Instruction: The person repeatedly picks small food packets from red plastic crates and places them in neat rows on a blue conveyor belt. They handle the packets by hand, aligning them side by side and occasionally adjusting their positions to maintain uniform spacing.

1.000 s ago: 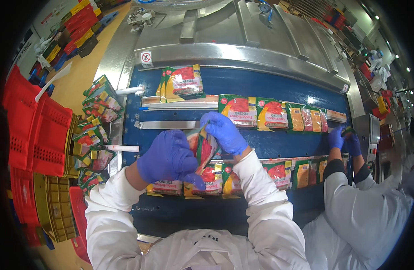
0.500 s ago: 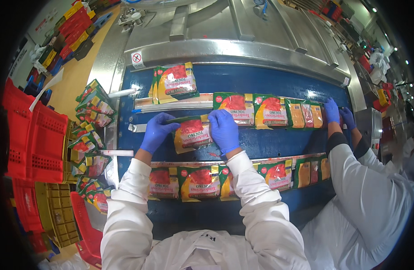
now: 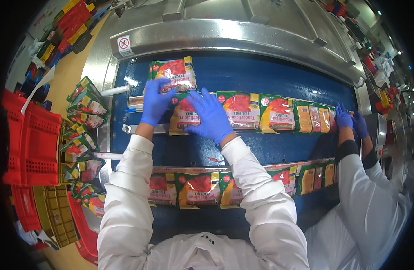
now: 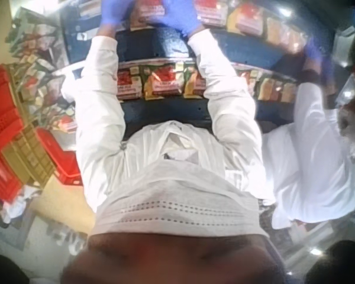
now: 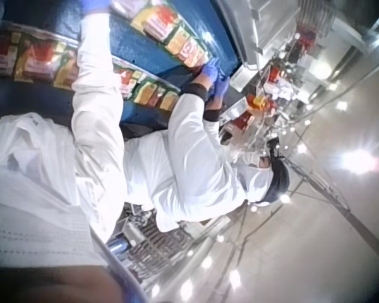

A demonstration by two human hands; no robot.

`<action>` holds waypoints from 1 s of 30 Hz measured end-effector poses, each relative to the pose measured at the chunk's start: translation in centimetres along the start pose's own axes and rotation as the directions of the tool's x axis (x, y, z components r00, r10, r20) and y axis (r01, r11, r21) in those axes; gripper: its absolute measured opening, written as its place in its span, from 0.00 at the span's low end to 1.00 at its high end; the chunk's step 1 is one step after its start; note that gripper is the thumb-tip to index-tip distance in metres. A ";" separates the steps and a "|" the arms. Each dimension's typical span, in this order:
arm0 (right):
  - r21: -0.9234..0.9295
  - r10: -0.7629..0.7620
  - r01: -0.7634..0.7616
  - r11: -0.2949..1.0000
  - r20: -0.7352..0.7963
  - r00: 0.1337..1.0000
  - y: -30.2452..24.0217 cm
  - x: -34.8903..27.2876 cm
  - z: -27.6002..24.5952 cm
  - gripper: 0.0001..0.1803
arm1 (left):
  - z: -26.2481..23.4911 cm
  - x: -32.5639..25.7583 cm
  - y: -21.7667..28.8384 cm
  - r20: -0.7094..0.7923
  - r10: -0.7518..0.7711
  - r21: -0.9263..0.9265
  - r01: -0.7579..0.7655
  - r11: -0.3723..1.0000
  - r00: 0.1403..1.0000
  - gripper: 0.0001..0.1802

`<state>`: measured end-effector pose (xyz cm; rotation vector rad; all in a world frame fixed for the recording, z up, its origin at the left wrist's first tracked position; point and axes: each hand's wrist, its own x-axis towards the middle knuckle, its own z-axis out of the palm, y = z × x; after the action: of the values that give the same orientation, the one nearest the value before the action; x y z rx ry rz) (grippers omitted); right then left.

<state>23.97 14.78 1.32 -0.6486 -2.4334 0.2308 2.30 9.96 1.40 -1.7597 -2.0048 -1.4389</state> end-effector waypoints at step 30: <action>0.820 0.583 -0.393 0.416 0.091 0.807 -11.9 0.3 -0.3 0.08 | -14.6 -5.4 3.6 0.317 -0.493 -0.591 0.575 0.565 0.810 0.07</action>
<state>19.26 4.66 5.34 -0.8584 -1.5527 1.3758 0.06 -4.42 7.97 -1.4627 -2.4168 -2.5903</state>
